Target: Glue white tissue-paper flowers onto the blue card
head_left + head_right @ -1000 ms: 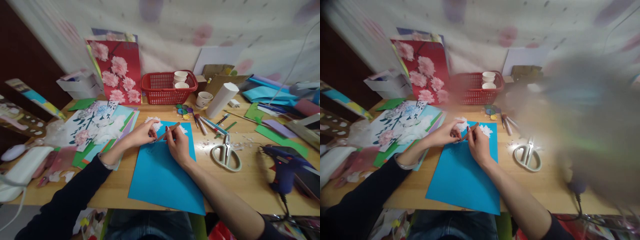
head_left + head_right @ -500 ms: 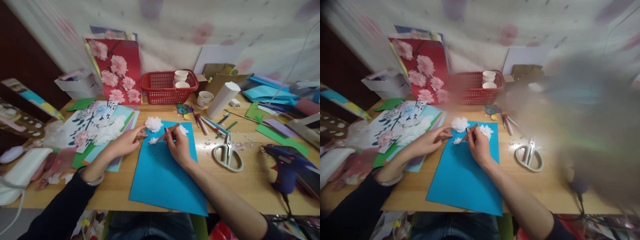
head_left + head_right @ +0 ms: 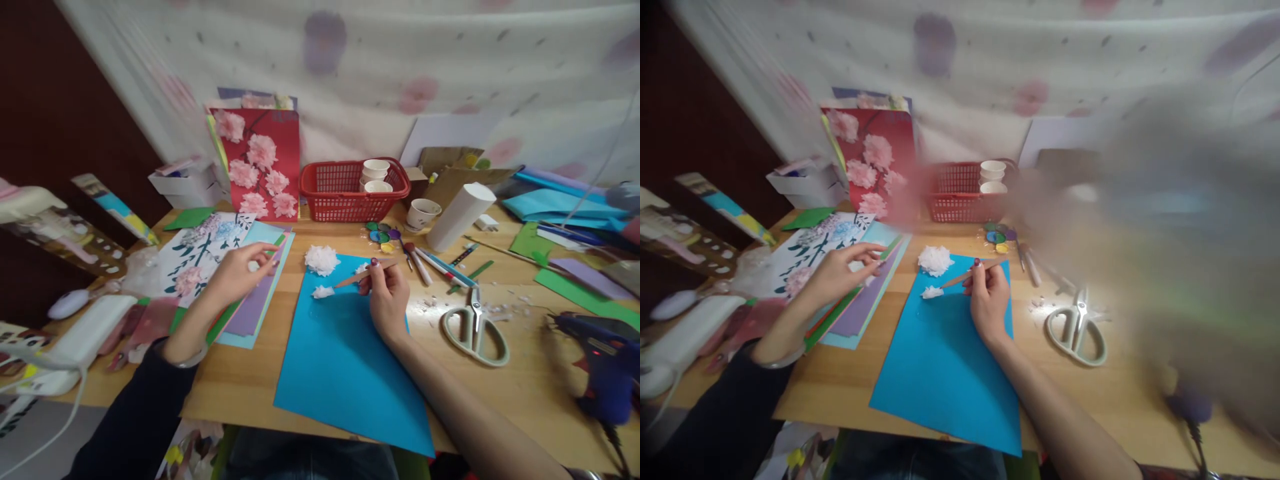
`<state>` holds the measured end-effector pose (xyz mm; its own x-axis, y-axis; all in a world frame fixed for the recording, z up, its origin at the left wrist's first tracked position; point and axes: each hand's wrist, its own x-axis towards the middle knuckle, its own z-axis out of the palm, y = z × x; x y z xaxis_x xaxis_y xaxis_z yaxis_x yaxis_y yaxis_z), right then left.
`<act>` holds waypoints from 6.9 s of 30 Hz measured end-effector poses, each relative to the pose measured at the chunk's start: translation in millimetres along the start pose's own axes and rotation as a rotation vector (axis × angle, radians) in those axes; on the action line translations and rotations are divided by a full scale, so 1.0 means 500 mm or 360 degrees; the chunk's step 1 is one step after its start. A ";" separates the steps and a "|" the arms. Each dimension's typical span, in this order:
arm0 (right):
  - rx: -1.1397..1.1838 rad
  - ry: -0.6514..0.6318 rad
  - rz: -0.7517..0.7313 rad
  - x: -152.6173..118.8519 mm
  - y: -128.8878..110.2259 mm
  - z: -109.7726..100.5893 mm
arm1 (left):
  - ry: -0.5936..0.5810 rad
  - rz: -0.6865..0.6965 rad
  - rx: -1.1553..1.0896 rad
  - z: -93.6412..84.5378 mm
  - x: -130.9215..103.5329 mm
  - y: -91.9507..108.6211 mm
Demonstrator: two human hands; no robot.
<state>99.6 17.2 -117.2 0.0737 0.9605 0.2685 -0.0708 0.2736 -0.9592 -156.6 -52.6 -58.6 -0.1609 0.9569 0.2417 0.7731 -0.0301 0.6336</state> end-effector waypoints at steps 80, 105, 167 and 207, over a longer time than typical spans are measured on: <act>0.0394 -0.0430 0.0133 -0.025 -0.033 0.009 | -0.0444 -0.0227 -0.1227 0.131 -0.036 0.086; 0.0270 -0.0358 0.0103 -0.024 -0.035 0.010 | -0.0832 -0.0376 -0.1288 0.122 -0.033 0.070; -0.0625 -0.0855 -0.0538 -0.043 -0.007 0.003 | -0.0698 0.0000 -0.0920 0.133 -0.040 -0.001; 0.0651 -0.0340 0.0428 -0.015 -0.033 0.014 | 0.0211 -0.0134 -0.1045 0.058 -0.046 0.027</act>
<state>93.3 5.7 -102.6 -0.2013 0.9770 0.0708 -0.4443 -0.0266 -0.8955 -125.0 -66.7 -77.0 -0.3105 0.9215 0.2335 0.2280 -0.1663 0.9594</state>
